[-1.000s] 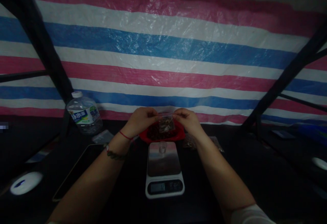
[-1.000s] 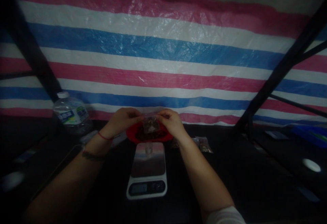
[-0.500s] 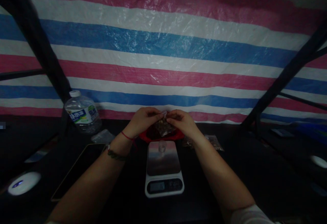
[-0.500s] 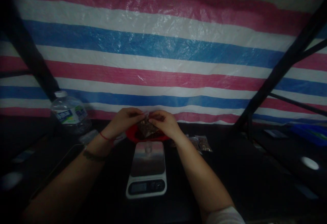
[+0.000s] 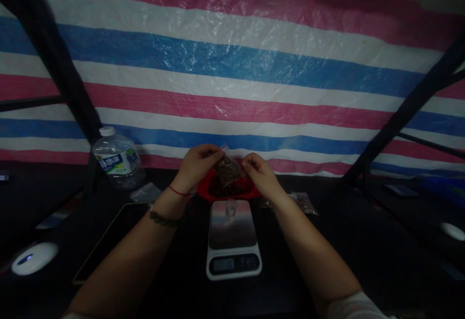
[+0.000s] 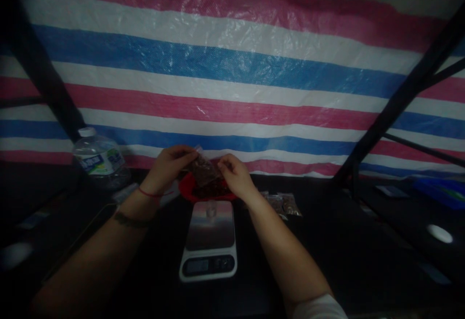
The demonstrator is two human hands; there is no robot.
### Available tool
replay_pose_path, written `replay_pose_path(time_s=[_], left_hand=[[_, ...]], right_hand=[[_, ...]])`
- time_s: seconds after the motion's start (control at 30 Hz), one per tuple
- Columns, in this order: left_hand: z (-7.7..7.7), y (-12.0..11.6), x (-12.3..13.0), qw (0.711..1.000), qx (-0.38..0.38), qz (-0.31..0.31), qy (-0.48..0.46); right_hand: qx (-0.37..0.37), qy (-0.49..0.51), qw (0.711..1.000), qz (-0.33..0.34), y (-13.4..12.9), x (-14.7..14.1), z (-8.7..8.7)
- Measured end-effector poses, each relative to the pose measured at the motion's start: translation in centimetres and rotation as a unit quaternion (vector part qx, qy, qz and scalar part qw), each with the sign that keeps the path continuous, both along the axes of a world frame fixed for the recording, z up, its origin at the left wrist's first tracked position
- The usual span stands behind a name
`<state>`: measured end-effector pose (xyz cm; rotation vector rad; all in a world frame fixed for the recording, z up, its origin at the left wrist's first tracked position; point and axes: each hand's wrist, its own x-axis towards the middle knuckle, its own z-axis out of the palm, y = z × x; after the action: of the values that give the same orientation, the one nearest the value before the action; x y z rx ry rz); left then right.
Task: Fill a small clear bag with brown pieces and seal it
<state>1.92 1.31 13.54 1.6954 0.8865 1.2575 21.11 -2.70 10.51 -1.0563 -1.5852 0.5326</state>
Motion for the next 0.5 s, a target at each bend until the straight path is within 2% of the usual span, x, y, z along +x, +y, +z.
replay_pose_path(time_s=[0.1, 0.23, 0.5], left_hand=[[0.41, -0.18, -0.37, 0.997, 0.013, -0.033, 0.075], [0.17, -0.41, 0.10, 0.983, 0.046, -0.095, 0.149], [-0.16, -0.34, 0.36, 0.975, 0.066, -0.100, 0.186]], right_hand=[[-0.012, 0.034, 0.999, 0.013, -0.13, -0.27, 0.09], [-0.036, 0.054, 0.996, 0.062, -0.45, -0.94, 0.23], [-0.038, 0.032, 0.998, 0.026, -0.62, -0.63, 0.51]])
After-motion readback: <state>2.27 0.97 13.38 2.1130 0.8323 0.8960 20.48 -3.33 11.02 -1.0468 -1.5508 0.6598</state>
